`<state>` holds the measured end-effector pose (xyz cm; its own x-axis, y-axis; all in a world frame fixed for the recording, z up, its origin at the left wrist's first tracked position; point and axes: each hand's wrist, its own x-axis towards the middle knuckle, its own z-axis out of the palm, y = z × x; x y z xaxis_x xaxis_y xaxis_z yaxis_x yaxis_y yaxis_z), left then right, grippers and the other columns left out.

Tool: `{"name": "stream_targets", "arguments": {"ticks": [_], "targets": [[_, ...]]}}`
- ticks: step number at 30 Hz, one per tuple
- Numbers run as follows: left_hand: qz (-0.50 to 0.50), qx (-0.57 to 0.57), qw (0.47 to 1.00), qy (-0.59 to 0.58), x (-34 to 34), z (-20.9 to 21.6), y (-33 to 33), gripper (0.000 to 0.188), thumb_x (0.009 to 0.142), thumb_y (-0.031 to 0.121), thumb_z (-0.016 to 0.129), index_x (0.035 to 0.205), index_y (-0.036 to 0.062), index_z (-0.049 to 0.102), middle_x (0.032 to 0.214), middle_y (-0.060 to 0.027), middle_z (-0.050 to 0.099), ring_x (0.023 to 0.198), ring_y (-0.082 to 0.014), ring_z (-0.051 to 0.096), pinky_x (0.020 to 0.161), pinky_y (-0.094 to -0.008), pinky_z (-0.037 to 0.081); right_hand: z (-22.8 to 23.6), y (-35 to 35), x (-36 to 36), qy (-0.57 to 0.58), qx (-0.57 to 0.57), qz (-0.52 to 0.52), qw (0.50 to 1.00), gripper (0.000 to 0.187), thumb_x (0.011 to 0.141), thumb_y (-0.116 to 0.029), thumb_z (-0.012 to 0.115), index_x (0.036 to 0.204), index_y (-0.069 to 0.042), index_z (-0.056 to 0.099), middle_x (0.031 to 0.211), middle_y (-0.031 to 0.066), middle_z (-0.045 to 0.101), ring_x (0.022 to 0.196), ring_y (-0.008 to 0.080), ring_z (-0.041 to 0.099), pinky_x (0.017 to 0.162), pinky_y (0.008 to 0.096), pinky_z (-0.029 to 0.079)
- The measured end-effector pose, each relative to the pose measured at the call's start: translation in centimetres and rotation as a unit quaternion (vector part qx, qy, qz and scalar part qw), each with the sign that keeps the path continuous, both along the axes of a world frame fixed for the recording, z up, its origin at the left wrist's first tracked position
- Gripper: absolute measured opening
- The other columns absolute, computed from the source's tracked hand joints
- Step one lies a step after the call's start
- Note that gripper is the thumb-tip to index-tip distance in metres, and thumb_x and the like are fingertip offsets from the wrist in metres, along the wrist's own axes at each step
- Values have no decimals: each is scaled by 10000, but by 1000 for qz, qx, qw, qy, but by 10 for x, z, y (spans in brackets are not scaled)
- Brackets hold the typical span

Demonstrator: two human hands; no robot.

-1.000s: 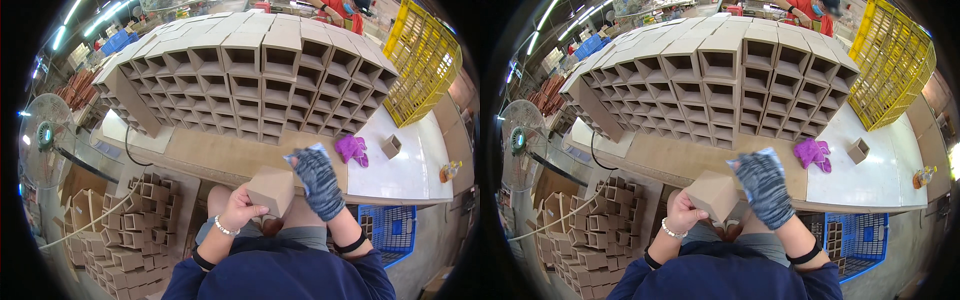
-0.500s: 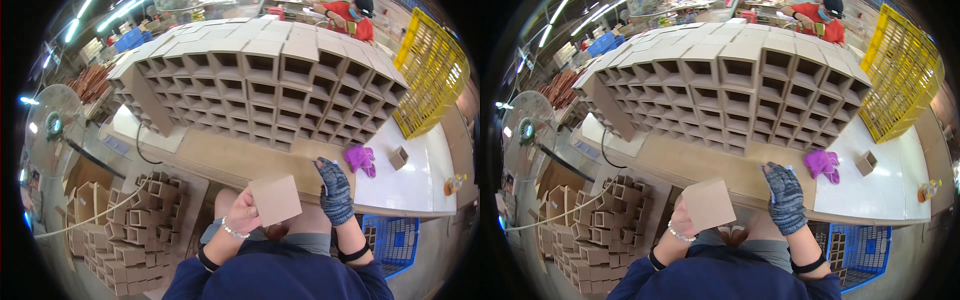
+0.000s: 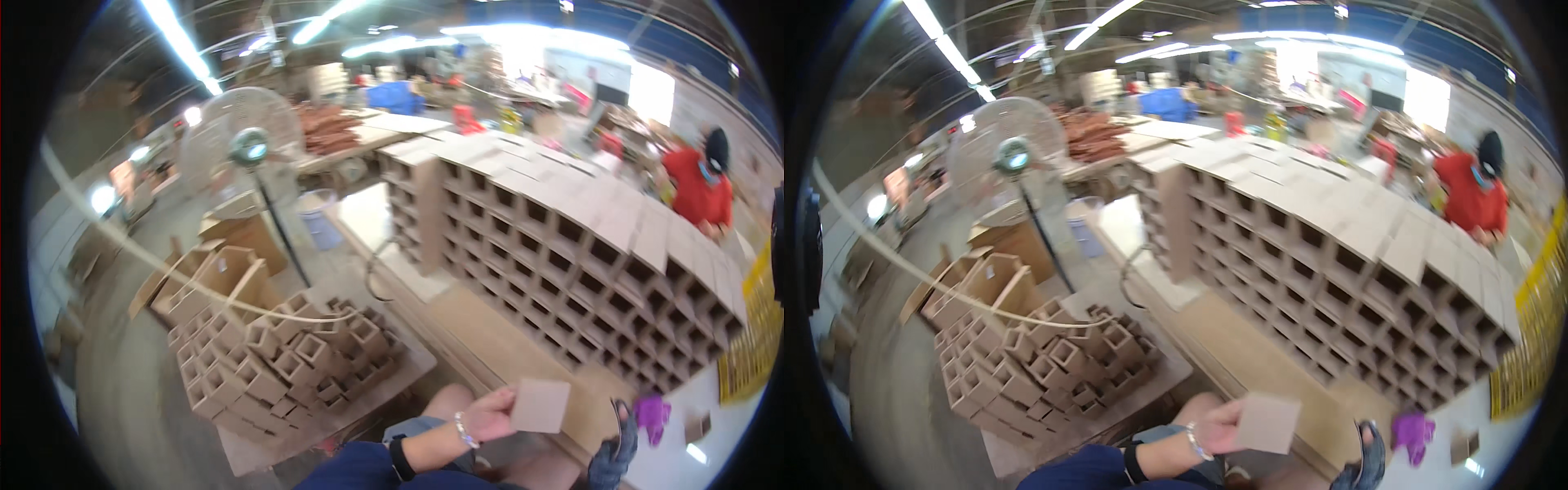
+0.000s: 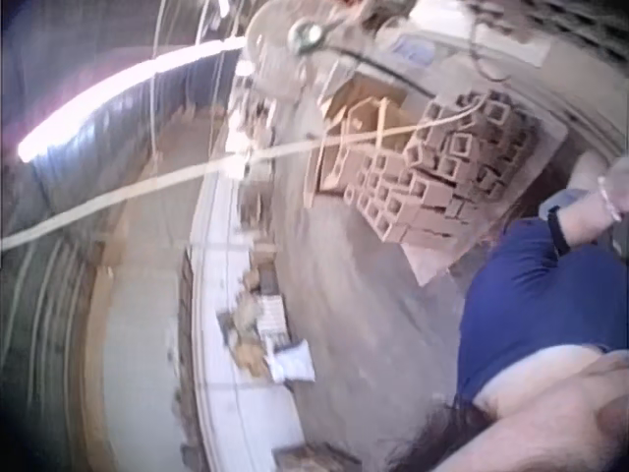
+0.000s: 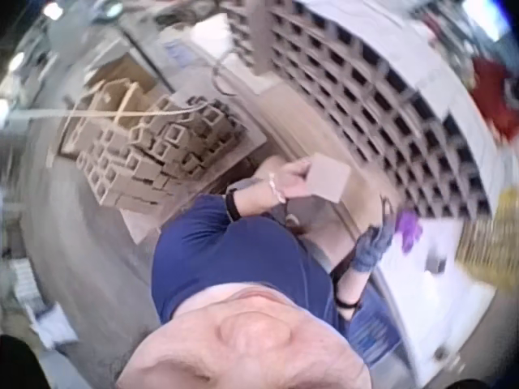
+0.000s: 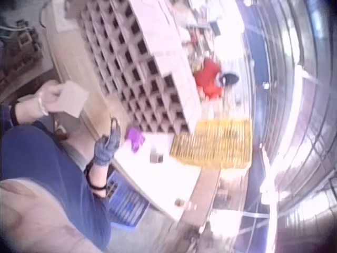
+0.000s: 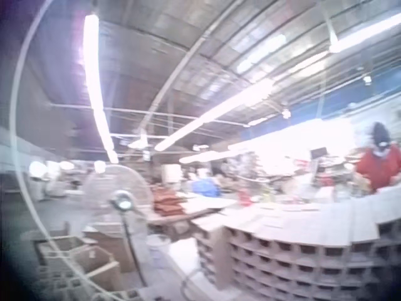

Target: Polishing or sanding small wooden square-shaped frames or blocks using a sanding pad or abrasive sheet.

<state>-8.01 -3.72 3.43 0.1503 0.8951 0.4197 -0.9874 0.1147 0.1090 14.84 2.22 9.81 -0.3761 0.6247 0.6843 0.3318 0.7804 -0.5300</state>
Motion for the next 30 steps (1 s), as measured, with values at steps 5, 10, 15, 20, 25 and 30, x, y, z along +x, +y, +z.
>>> {"name": "stream_targets", "arguments": {"ticks": [5, 10, 15, 20, 25, 30], "targets": [[-20, -38, 996, -74, 23, -17, 4, 398, 916, 237, 404, 1270, 55, 399, 1259, -99, 469, 1161, -236, 447, 970, -414, 359, 16, -21, -23, -123, 77, 28, 989, 313, 865, -167, 434, 1135, -36, 524, 1156, 186, 527, 1121, 346, 468, 956, 473, 349], [-129, -107, 984, -66, 42, -14, -4, 392, 904, 268, 460, 1225, 45, 434, 1217, -83, 494, 1093, -212, 503, 930, -368, 405, -7, -6, -34, -153, 203, 126, 959, 298, 853, -135, 410, 1104, -33, 533, 1166, 166, 527, 1128, 349, 459, 962, 512, 324], [-108, -179, 972, 109, 41, 10, -15, 431, 850, 302, 562, 1164, 17, 484, 1171, -158, 529, 1093, -256, 502, 981, -426, 351, -9, 31, -30, -145, 173, 19, 974, 366, 868, -152, 397, 1201, -24, 478, 1153, 160, 541, 1121, 345, 465, 995, 454, 306], [69, -43, 913, 400, 32, 17, -5, 259, 780, 108, 631, 1001, 18, 531, 945, -67, 590, 865, -101, 552, 776, -247, 442, -29, 39, 4, -91, 119, 32, 988, 364, 854, -82, 432, 1202, 17, 463, 1090, 186, 562, 1006, 312, 542, 924, 405, 393], [250, 29, 571, 782, 20, 26, -4, 228, 669, 87, 649, 820, 0, 503, 724, -121, 564, 757, -214, 576, 701, -334, 444, -9, 23, 27, -64, -27, 76, 995, 317, 842, -18, 450, 1151, 39, 485, 989, 189, 594, 891, 260, 587, 822, 365, 459], [365, 110, 323, 866, 29, 17, 4, 160, 662, 101, 601, 714, 19, 474, 567, -109, 523, 666, -282, 562, 706, -373, 426, 55, -18, -9, -208, 7, 241, 948, 240, 841, 0, 435, 1064, -4, 525, 916, 148, 610, 856, 285, 587, 745, 368, 481]]}}
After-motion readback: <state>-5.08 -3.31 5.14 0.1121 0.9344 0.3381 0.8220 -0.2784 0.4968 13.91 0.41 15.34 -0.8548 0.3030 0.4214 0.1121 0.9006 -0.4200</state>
